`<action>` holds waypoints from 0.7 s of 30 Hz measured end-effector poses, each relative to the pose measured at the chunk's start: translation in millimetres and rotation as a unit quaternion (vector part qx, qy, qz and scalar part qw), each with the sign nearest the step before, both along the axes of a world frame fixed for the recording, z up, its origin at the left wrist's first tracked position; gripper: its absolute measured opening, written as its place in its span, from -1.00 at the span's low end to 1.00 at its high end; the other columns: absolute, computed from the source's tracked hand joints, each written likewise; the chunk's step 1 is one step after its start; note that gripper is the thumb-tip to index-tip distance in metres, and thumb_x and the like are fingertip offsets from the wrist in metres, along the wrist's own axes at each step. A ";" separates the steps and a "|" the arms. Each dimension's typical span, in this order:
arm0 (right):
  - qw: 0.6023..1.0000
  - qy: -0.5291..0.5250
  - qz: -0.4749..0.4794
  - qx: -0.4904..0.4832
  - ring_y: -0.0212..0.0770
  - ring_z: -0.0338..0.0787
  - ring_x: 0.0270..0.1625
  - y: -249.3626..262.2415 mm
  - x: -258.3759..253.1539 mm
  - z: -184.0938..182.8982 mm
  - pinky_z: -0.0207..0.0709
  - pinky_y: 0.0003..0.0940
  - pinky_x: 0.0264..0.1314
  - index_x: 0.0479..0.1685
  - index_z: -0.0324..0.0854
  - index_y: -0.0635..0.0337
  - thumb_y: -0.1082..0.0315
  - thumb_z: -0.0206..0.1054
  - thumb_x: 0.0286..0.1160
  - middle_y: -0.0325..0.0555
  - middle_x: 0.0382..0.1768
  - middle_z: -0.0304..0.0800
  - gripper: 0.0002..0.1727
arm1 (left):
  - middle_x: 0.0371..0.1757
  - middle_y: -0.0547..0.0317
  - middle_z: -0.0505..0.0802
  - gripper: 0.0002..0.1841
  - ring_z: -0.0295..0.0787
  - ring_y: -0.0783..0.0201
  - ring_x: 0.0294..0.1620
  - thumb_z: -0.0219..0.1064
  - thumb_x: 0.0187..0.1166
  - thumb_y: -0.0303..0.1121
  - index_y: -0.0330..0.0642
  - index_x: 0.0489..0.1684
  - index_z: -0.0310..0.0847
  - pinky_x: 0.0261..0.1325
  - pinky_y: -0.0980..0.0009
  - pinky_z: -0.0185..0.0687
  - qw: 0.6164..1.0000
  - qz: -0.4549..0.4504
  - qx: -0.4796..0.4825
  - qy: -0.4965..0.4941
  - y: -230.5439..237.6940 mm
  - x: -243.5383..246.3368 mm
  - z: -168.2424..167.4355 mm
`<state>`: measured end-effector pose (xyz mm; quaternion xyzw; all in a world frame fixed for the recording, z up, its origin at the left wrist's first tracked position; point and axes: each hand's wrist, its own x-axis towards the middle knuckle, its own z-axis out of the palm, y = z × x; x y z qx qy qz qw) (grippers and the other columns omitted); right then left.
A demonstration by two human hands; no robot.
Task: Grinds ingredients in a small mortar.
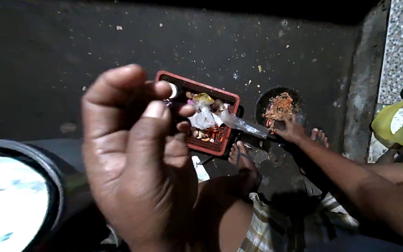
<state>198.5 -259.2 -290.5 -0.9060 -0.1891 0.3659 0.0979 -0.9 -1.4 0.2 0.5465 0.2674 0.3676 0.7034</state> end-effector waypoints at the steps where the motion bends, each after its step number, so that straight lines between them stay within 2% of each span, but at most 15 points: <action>1: 0.998 -0.029 0.046 -0.007 0.31 0.81 0.08 0.0 -3.4 -4.0 0.70 0.32 -0.02 0.56 0.53 -0.19 -0.25 0.46 0.40 0.23 0.68 0.31 -0.28 | 0.05 0.26 0.78 -0.71 0.81 0.37 -0.08 0.02 0.73 -0.56 -0.15 0.32 0.42 -0.04 0.50 0.81 1.000 0.009 -0.002 -0.002 3.5 -0.7 -0.8; 3: 0.997 -0.053 0.061 -0.008 0.33 0.83 0.02 10.9 5.1 -9.9 0.71 0.32 -0.07 0.63 0.49 -0.21 -0.28 0.43 0.43 0.27 0.75 0.19 -0.24 | 0.10 0.30 0.79 -0.69 0.82 0.41 -0.06 -0.01 0.77 -0.55 -0.11 0.37 0.40 -0.03 0.55 0.80 1.000 0.011 0.002 0.011 5.4 0.8 -0.8; 5: 0.998 -0.053 0.020 -0.019 0.39 0.82 0.02 30.0 20.6 -6.2 0.68 0.37 -0.05 0.63 0.47 -0.21 -0.23 0.44 0.43 0.33 0.79 0.10 -0.25 | 0.20 0.30 0.75 -0.67 0.80 0.41 0.01 -0.04 0.80 -0.53 -0.10 0.44 0.37 0.04 0.56 0.78 1.000 -0.004 0.011 0.020 2.1 5.6 0.5; 7: 1.000 -0.027 -0.016 -0.003 0.44 0.78 0.12 40.0 29.2 5.0 0.64 0.42 0.04 0.62 0.48 -0.16 -0.21 0.47 0.44 0.37 0.80 0.05 -0.26 | 0.17 0.31 0.75 -0.68 0.79 0.39 0.03 -0.01 0.78 -0.53 -0.09 0.42 0.39 0.08 0.49 0.79 1.000 -0.011 0.015 0.009 -2.8 11.7 4.6; 9: 1.000 -0.002 0.003 0.005 0.40 0.76 0.21 31.7 15.1 15.4 0.65 0.41 0.09 0.59 0.51 -0.13 -0.20 0.49 0.43 0.35 0.76 0.15 -0.27 | 0.11 0.33 0.75 -0.70 0.79 0.40 0.01 0.02 0.75 -0.53 -0.09 0.36 0.41 0.07 0.50 0.79 1.000 -0.017 0.019 -0.005 -4.6 12.2 4.6; 11: 0.997 -0.010 0.073 0.003 0.29 0.80 0.15 16.0 -17.2 14.1 0.70 0.31 0.05 0.56 0.55 -0.16 -0.19 0.46 0.43 0.22 0.70 0.30 -0.30 | 0.09 0.30 0.76 -0.70 0.80 0.39 0.00 0.04 0.73 -0.54 -0.13 0.34 0.42 0.04 0.51 0.80 1.000 -0.015 0.019 -0.007 -3.2 4.7 1.6; 13: 0.995 -0.031 0.095 -0.010 0.32 0.75 0.27 5.0 -31.2 1.3 0.67 0.29 0.13 0.59 0.54 -0.17 -0.21 0.39 0.49 0.19 0.73 0.27 -0.32 | 0.11 0.26 0.75 -0.71 0.79 0.38 -0.02 0.02 0.72 -0.56 -0.16 0.33 0.42 0.03 0.51 0.80 1.000 -0.009 0.011 -0.003 -1.2 -1.5 -0.7; 14: 0.995 -0.042 0.084 -0.013 0.36 0.73 0.30 7.1 -26.9 -5.5 0.67 0.31 0.14 0.61 0.52 -0.14 -0.22 0.38 0.51 0.23 0.76 0.22 -0.31 | 0.10 0.26 0.75 -0.71 0.79 0.39 -0.04 0.00 0.72 -0.57 -0.16 0.31 0.42 0.01 0.52 0.80 1.000 -0.004 0.006 -0.003 -0.4 -1.5 -0.5; 16: 0.996 -0.060 0.063 -0.028 0.37 0.78 0.19 24.6 -7.6 -7.7 0.69 0.32 0.06 0.63 0.48 -0.14 -0.21 0.39 0.51 0.30 0.76 0.16 -0.29 | 0.08 0.29 0.79 -0.73 0.80 0.41 -0.08 -0.01 0.73 -0.58 -0.13 0.27 0.43 -0.03 0.54 0.80 1.000 -0.001 0.001 -0.004 -1.8 4.2 2.1; 18: 0.997 -0.053 0.023 -0.042 0.41 0.79 0.14 42.7 17.1 2.8 0.68 0.35 0.04 0.63 0.46 -0.11 -0.18 0.45 0.47 0.38 0.76 0.11 -0.26 | 0.09 0.34 0.76 -0.71 0.79 0.41 -0.04 0.00 0.75 -0.55 -0.08 0.32 0.42 0.03 0.50 0.79 1.000 -0.009 0.007 -0.001 -8.3 11.7 5.5; 21: 0.998 0.009 -0.056 -0.033 0.48 0.65 0.38 49.4 17.0 13.1 0.59 0.44 0.22 0.69 0.40 -0.10 -0.22 0.44 0.48 0.39 0.80 0.03 -0.20 | 0.12 0.37 0.73 -0.71 0.77 0.41 0.01 0.04 0.74 -0.54 -0.06 0.32 0.44 0.09 0.46 0.78 0.999 -0.028 0.032 0.004 -14.2 11.5 9.4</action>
